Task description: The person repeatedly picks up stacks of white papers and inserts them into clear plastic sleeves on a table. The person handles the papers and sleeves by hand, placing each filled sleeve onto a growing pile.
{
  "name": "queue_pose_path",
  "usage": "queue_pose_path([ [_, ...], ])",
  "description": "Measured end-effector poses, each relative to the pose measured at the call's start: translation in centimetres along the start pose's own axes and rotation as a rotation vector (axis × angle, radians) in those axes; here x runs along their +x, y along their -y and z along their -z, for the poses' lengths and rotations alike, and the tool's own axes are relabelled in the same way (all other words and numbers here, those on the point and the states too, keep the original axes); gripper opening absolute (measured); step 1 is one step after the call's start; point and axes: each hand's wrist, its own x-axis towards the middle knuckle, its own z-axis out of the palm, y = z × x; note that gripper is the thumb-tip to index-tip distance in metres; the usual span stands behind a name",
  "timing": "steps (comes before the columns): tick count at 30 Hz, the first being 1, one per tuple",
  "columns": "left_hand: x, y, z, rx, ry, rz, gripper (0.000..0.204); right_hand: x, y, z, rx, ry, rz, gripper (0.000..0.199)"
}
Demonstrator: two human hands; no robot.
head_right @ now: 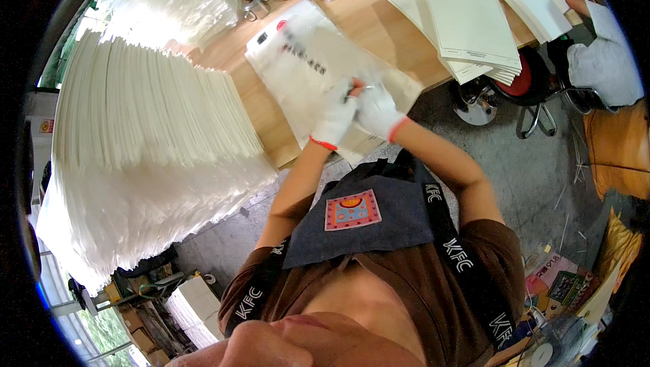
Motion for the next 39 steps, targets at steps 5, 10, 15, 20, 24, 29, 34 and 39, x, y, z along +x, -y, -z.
queue_pose_path([
  [5, -6.1, 1.5, 0.4, 0.28, 0.033, -0.064, 0.027, -4.0, -0.8, -0.7, -0.124, -0.558, 0.09, 0.046],
  [10, -13.1, 9.3, 3.3, 0.852, -0.191, -0.245, 0.021, -3.5, -6.3, -2.2, -0.322, 0.141, -0.243, 0.026],
  [15, -18.1, 7.1, 5.8, 0.542, -0.505, 0.188, 0.016, -6.8, -2.1, 1.4, -0.357, 0.334, -0.148, 0.023],
  [20, -23.5, 1.8, 5.1, 0.194, -0.324, 0.187, 0.018, -15.1, -2.5, -1.0, -0.266, 0.504, -0.204, 0.028],
  [24, -18.0, 5.0, 5.3, 0.309, -0.427, 0.251, 0.009, -9.1, -2.5, 2.3, -0.283, 0.322, 0.027, 0.028],
  [29, -24.4, 9.6, 6.0, 0.471, -0.072, 0.209, 0.015, -11.5, -2.4, 3.3, -0.192, 0.966, -0.225, 0.033],
  [34, -22.4, 14.8, 5.3, -0.584, -0.453, 0.82, 0.026, -8.7, -10.2, -1.5, 0.3, 0.215, -0.431, 0.037],
  [39, -12.8, 4.0, 7.3, 0.133, -0.143, 0.395, 0.032, -6.2, -8.5, -8.2, 1.194, 0.08, -0.514, 0.041],
])
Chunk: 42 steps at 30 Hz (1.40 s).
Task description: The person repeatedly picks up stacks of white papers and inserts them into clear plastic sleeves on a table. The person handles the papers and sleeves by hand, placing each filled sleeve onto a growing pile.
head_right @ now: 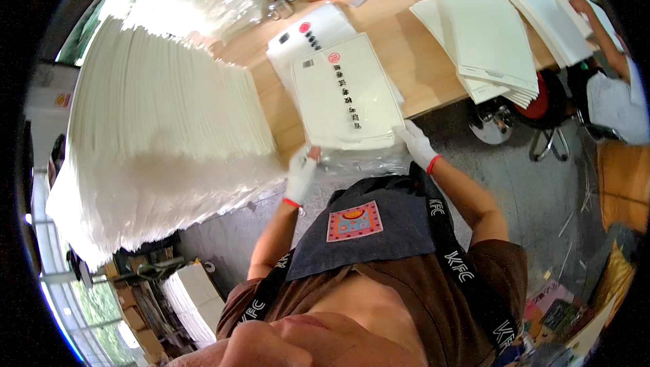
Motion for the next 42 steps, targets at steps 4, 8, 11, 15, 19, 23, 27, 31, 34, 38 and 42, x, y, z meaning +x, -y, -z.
queue_pose_path([
  [4, 0.0, -15.3, 5.9, 0.243, -0.026, -0.37, 0.026, -1.6, 5.0, -6.3, 0.684, 0.448, -0.06, 0.05],
  [8, -5.2, -25.7, 12.2, 0.395, -0.234, -0.702, 0.011, -3.7, 18.1, -10.0, 0.789, 0.709, -0.169, 0.053],
  [11, -8.4, -29.1, 17.3, 0.465, -0.613, -0.794, 0.018, -2.5, 28.4, -11.4, 0.055, 0.41, 0.603, 0.051],
  [15, -13.2, -32.4, 29.2, 0.505, -1.171, -0.684, 0.032, -1.2, 39.6, -17.5, -0.057, 0.556, 0.726, 0.033],
  [19, -13.6, -33.6, 38.2, 0.328, -1.482, -0.521, 0.042, -1.0, 50.0, -27.2, 0.11, 0.902, 0.813, 0.042],
  [23, -19.7, -26.5, 50.6, 0.874, -1.311, 0.303, 0.048, -1.9, 51.4, -34.5, -0.078, 0.872, 0.906, 0.033],
  [27, -17.1, -22.0, 40.5, 1.069, -1.367, 0.122, 0.046, -1.8, 50.5, -29.5, -0.131, 1.066, 0.835, 0.032],
  [31, -14.7, -15.0, 29.3, 0.964, -1.704, -0.893, 0.038, -2.8, 45.0, -21.8, -0.244, 0.892, 0.617, 0.031],
  [34, -11.5, -11.1, 17.0, 0.564, -1.107, -0.905, 0.035, -0.6, 37.3, -15.9, -0.189, 0.804, 0.378, 0.031],
  [38, 0.1, -5.0, 3.5, 0.298, -0.236, -0.632, 0.03, 3.3, 23.8, -7.9, 0.09, 0.535, 0.123, 0.031],
  [42, 10.6, 0.3, -3.5, 0.434, -0.052, -0.431, 0.026, 2.3, 12.5, -3.7, 0.37, 0.402, -0.04, 0.028],
])
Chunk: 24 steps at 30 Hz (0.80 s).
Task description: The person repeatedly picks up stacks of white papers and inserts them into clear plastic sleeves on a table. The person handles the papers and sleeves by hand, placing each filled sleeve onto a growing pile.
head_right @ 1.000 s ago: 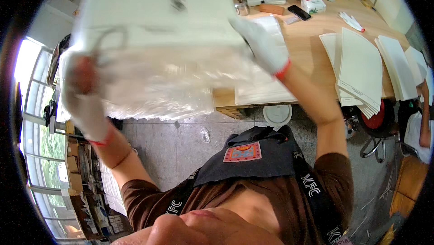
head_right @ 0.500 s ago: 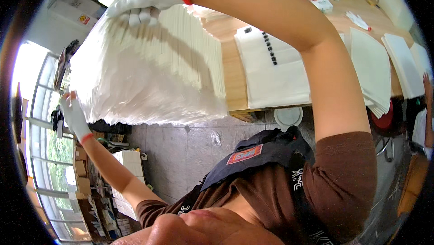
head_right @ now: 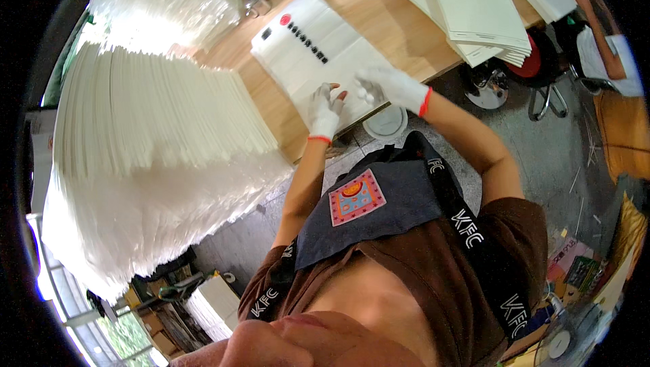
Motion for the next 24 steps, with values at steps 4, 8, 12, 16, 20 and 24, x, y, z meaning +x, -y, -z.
queue_pose_path([
  [4, 3.9, 2.3, -4.6, 0.162, 0.109, 0.156, 0.013, -2.8, -6.0, 2.1, 0.076, -0.104, -0.108, 0.025],
  [8, 5.6, 3.8, -3.9, -0.008, 0.278, 0.297, 0.026, -2.7, -7.9, 2.7, -0.039, -0.157, -0.14, 0.03],
  [12, 6.3, 4.8, -3.1, -0.06, 0.239, 0.157, 0.032, 2.5, -6.1, 0.2, -0.271, -0.305, 0.016, 0.039],
  [16, 7.1, 4.7, -1.8, 0.045, 0.034, 0.045, 0.024, 7.2, -3.7, -1.3, -0.488, -0.413, 0.046, 0.047],
  [20, 10.3, 3.4, 3.4, -1.175, -0.119, 0.122, 0.026, 10.3, -8.4, 5.8, -1.4, -0.443, 0.092, 0.047],
  [24, 9.9, -0.6, 7.5, -1.109, -0.087, 0.175, 0.028, 4.4, -3.0, 2.9, -1.388, -0.359, -0.121, 0.049],
])
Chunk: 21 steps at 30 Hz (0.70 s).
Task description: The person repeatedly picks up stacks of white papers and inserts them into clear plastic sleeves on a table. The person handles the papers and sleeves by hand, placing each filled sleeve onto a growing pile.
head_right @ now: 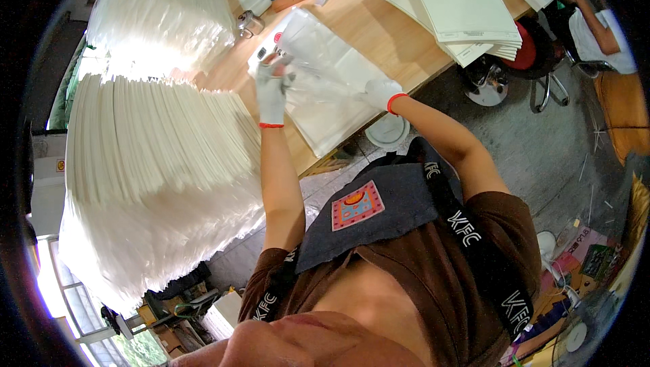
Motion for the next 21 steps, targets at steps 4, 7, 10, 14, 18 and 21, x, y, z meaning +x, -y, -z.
queue_pose_path([
  [4, -1.9, 0.7, -4.8, 0.238, 0.167, -0.026, 0.022, -1.6, 5.6, 3.5, 0.343, -0.159, 0.243, 0.042],
  [7, -5.8, -0.4, -10.1, 0.553, 0.352, -0.195, 0.023, 0.6, 5.5, 1.7, 0.25, -0.266, 0.327, 0.04],
  [10, -11.1, -0.3, -12.4, 0.839, 0.503, -0.531, 0.027, -2.0, 3.9, 0.3, 0.1, -0.114, 0.404, 0.038],
  [14, -11.2, 4.0, -11.9, 0.787, 0.564, -0.211, 0.023, -4.0, 2.3, 2.1, 0.084, -0.002, 0.496, 0.036],
  [18, -7.9, 5.3, -7.9, 0.838, 0.274, -0.244, 0.019, -5.3, -0.6, 5.7, -0.063, -0.055, 0.229, 0.034],
  [21, -6.6, 9.7, -5.5, 0.753, 0.194, -0.243, 0.02, -6.3, -6.5, 10.1, -0.276, -0.517, 0.111, 0.032],
])
